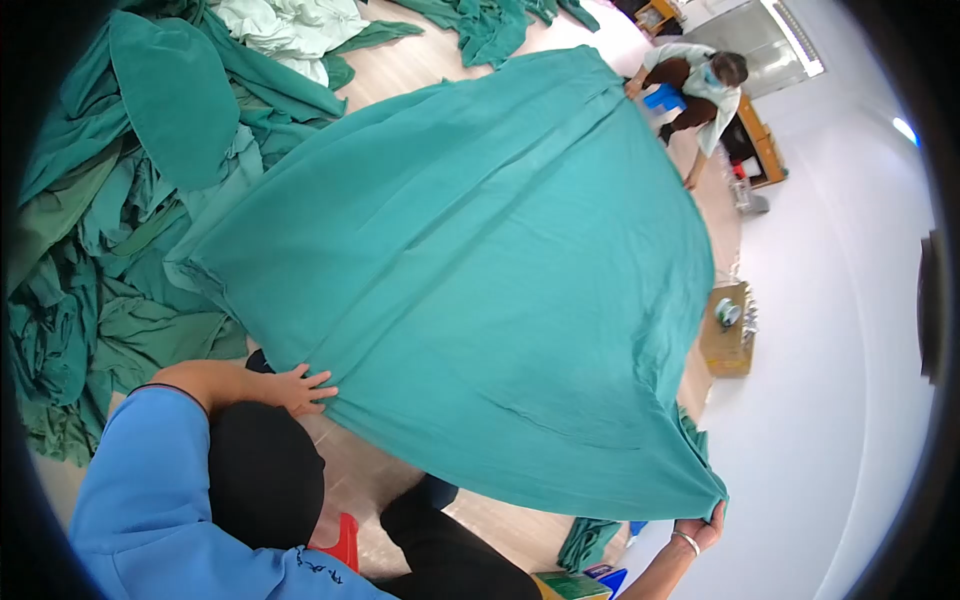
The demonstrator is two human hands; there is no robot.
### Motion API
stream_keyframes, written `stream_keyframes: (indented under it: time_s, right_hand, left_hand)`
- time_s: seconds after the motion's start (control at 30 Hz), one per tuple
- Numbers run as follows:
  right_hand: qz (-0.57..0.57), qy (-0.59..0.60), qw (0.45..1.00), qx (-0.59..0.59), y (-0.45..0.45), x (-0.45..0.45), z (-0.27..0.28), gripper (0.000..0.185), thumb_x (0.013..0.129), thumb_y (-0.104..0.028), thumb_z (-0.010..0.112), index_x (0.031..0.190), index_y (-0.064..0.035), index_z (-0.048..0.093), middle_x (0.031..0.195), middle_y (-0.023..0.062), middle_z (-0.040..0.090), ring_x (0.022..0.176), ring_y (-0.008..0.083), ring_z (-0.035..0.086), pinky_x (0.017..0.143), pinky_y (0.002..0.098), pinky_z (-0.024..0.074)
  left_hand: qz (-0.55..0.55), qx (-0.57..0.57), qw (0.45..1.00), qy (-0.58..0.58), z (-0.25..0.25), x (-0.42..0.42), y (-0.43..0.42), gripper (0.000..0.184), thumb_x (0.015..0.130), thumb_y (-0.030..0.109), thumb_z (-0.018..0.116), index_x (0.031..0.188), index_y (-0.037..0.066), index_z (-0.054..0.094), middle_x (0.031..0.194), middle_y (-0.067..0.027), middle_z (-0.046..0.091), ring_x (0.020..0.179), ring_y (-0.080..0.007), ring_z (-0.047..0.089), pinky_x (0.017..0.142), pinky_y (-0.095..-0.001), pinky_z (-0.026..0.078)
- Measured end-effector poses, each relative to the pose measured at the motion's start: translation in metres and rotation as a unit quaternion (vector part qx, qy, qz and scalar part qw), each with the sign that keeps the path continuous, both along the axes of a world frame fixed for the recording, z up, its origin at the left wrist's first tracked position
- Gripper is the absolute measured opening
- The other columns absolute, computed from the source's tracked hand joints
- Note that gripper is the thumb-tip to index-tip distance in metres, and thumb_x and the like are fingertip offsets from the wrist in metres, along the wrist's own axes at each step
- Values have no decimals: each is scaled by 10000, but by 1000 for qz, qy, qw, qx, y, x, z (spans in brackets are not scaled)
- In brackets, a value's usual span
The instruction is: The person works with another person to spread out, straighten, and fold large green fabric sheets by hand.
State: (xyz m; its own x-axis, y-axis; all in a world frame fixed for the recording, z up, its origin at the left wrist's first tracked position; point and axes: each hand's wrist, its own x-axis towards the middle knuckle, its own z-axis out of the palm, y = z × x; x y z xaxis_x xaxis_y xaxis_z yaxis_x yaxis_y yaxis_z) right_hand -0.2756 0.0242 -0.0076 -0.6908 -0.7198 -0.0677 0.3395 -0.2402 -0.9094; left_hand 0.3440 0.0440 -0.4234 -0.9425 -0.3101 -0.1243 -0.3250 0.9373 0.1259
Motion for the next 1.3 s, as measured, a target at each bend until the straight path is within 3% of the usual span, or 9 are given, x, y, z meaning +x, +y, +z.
stream_keyframes:
  time_s: [0.17, 0.37, 0.57, 0.7, 0.8, 0.97, 1.07, 1.2, 1.3]
  right_hand:
    - [154, 73, 985, 2, -52, 66, 54, 364, 831, -123, 477, 1109, 111, 454, 1117, 219, 510, 1045, 329, 488, 904, 450, 397]
    - [181, 146, 972, 32, -108, 152, 105, 251, 825, -110, 489, 986, 82, 503, 1020, 189, 553, 956, 304, 536, 854, 430, 433]
    - [305, 305, 902, 1, -180, 262, 156, 188, 811, -70, 512, 946, 59, 536, 930, 149, 590, 869, 239, 573, 812, 367, 459]
    - [447, 359, 819, -30, -205, 408, 185, 200, 830, -98, 514, 969, 42, 548, 910, 128, 607, 793, 208, 594, 747, 317, 485]
    - [605, 364, 706, -61, -216, 506, 186, 225, 854, -113, 478, 998, 45, 545, 967, 142, 604, 792, 216, 599, 736, 309, 491]
    - [797, 287, 508, -157, -242, 622, 158, 330, 900, -171, 392, 1156, 24, 466, 1137, 175, 517, 1065, 267, 504, 955, 403, 367]
    - [798, 274, 518, -143, -238, 668, 131, 331, 893, -161, 407, 1165, 21, 458, 1146, 171, 510, 1066, 265, 503, 948, 405, 375]
    - [786, 269, 546, -110, -231, 703, 92, 337, 884, -149, 427, 1177, 16, 446, 1158, 167, 501, 1068, 263, 500, 938, 407, 386]
    - [775, 269, 566, -81, -221, 718, 58, 345, 877, -140, 442, 1186, 13, 437, 1168, 164, 495, 1069, 261, 499, 931, 409, 394]
  left_hand:
    - [-7, -10, 1000, -25, -7, -2, 0, 328, 840, 323, 412, 1152, 253, 482, 1389, -124, 189, 1217, -426, 209, 709, -545, 397]
    - [-7, 29, 997, -67, -11, -6, 0, 333, 867, 285, 359, 1190, 265, 438, 1416, -99, 122, 1244, -416, 163, 740, -584, 380]
    - [9, 80, 990, -119, 3, -16, -1, 339, 871, 289, 356, 1191, 232, 451, 1426, -90, 104, 1269, -428, 98, 791, -646, 317]
    - [28, 104, 986, -130, 18, -19, -3, 314, 863, 263, 361, 1119, 194, 529, 1423, -100, 127, 1279, -419, 83, 817, -664, 287]
    - [32, 197, 968, -154, 33, -23, -10, 329, 854, 252, 374, 1126, 169, 540, 1429, -96, 113, 1299, -390, 22, 884, -670, 218]
    - [45, 296, 936, -185, 52, -21, -23, 411, 826, 249, 426, 1218, 137, 473, 1436, -76, 93, 1316, -324, -38, 949, -656, 106]
    - [60, 341, 917, -201, 47, -21, -26, 432, 821, 246, 430, 1228, 107, 459, 1423, -86, 156, 1318, -315, -6, 940, -663, 102]
    - [126, 345, 921, -133, 70, -6, -27, 380, 788, 189, 464, 1145, 80, 534, 1279, -97, 431, 1218, -275, 346, 979, -509, 237]
    - [149, 401, 900, -88, 13, -26, -15, 346, 731, 226, 533, 1039, 81, 593, 1158, -118, 516, 1111, -277, 446, 936, -432, 313]
